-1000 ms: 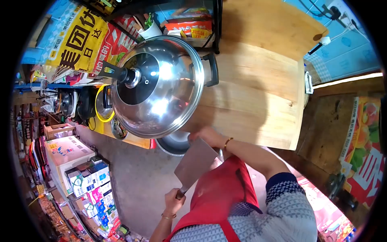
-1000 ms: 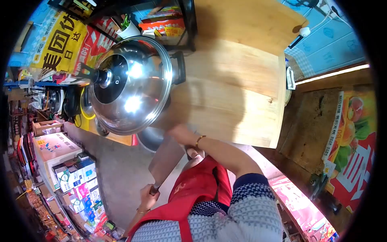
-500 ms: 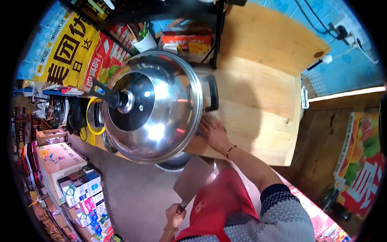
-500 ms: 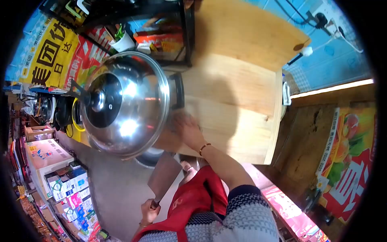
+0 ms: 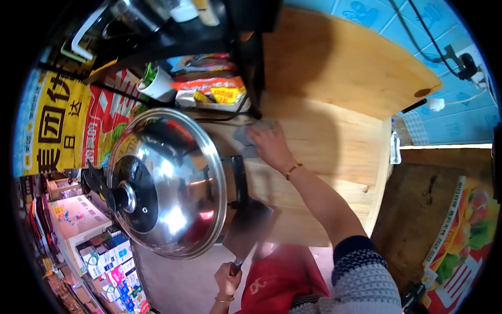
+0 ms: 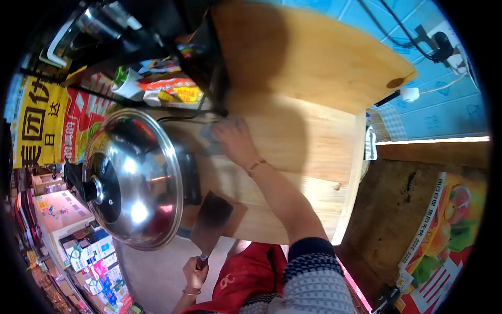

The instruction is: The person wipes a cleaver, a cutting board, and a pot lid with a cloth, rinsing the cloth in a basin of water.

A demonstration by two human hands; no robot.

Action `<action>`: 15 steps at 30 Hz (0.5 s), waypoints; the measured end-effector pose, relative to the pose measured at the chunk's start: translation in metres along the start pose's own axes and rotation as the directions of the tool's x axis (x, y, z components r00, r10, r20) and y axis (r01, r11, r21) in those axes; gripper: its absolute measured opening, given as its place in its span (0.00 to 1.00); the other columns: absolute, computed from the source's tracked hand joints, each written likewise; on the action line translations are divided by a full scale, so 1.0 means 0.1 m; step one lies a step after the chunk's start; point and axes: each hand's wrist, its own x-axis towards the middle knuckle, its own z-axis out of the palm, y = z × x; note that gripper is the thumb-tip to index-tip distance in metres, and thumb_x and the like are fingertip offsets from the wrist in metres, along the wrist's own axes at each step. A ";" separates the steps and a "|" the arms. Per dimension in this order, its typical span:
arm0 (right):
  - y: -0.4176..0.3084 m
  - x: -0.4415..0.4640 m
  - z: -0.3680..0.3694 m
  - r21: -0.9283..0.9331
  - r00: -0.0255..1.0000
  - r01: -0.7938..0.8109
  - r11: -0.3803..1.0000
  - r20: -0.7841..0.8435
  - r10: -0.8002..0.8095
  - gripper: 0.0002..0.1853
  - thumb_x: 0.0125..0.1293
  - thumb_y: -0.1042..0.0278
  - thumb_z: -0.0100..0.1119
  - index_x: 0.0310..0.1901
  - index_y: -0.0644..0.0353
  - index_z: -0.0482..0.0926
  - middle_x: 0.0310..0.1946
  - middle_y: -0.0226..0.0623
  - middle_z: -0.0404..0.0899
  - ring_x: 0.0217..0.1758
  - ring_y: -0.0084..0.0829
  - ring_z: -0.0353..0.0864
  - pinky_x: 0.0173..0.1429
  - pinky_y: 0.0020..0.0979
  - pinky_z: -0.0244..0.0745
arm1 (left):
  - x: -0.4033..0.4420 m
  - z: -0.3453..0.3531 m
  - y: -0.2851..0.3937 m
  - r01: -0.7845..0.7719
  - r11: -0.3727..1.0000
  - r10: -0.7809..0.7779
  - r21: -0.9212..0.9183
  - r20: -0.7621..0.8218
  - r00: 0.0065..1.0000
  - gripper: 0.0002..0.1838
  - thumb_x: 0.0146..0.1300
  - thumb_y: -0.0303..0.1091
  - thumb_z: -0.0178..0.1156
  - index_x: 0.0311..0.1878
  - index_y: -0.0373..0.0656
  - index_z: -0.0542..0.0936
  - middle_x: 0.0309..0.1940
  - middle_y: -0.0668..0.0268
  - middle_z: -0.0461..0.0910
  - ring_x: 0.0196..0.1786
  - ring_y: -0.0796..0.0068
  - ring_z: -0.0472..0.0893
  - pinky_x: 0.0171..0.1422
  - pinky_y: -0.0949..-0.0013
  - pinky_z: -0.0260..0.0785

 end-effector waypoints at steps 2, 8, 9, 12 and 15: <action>0.42 -0.15 -0.19 -0.099 0.992 -0.114 0.989 -0.055 0.109 0.27 0.60 0.64 0.56 0.63 0.50 0.68 0.62 0.34 0.69 0.69 0.38 0.62 0.72 0.57 0.47 | 0.30 0.04 0.21 0.019 0.999 -0.017 -0.033 0.052 0.998 0.09 0.44 0.27 0.66 0.29 0.43 0.76 0.21 0.60 0.73 0.26 0.55 0.75 0.31 0.57 0.67; 1.03 0.02 -0.07 -0.125 0.931 -0.350 0.928 -0.154 0.331 0.27 0.62 0.62 0.55 0.64 0.48 0.67 0.65 0.33 0.67 0.69 0.36 0.62 0.72 0.59 0.47 | 0.79 0.45 0.20 -0.121 0.990 0.118 0.070 0.052 0.992 0.13 0.44 0.32 0.70 0.27 0.43 0.74 0.22 0.61 0.73 0.30 0.53 0.73 0.38 0.55 0.63; 1.08 -0.05 -0.10 -0.147 0.956 -0.267 0.952 -0.162 0.243 0.27 0.62 0.63 0.54 0.64 0.48 0.66 0.65 0.32 0.66 0.69 0.36 0.62 0.72 0.59 0.46 | 0.84 0.51 0.19 -0.132 0.987 0.131 0.094 0.023 0.991 0.15 0.45 0.36 0.72 0.31 0.41 0.76 0.25 0.60 0.74 0.33 0.52 0.73 0.41 0.55 0.64; 1.36 -0.65 -0.51 -0.152 0.937 -0.346 0.926 -0.010 0.348 0.27 0.62 0.64 0.54 0.64 0.49 0.66 0.66 0.33 0.65 0.68 0.36 0.63 0.72 0.58 0.47 | 0.95 0.60 0.12 -0.164 0.982 0.166 0.089 -0.024 0.986 0.19 0.45 0.39 0.73 0.37 0.40 0.77 0.30 0.57 0.75 0.37 0.51 0.74 0.45 0.54 0.65; 1.92 -1.31 -0.81 -0.200 0.829 -0.559 0.805 -0.123 0.545 0.26 0.64 0.63 0.52 0.65 0.49 0.66 0.66 0.33 0.65 0.67 0.39 0.64 0.72 0.58 0.48 | 1.11 0.63 0.16 -0.170 0.980 0.175 0.104 -0.046 0.983 0.22 0.46 0.41 0.73 0.41 0.39 0.77 0.34 0.56 0.76 0.40 0.51 0.74 0.47 0.53 0.65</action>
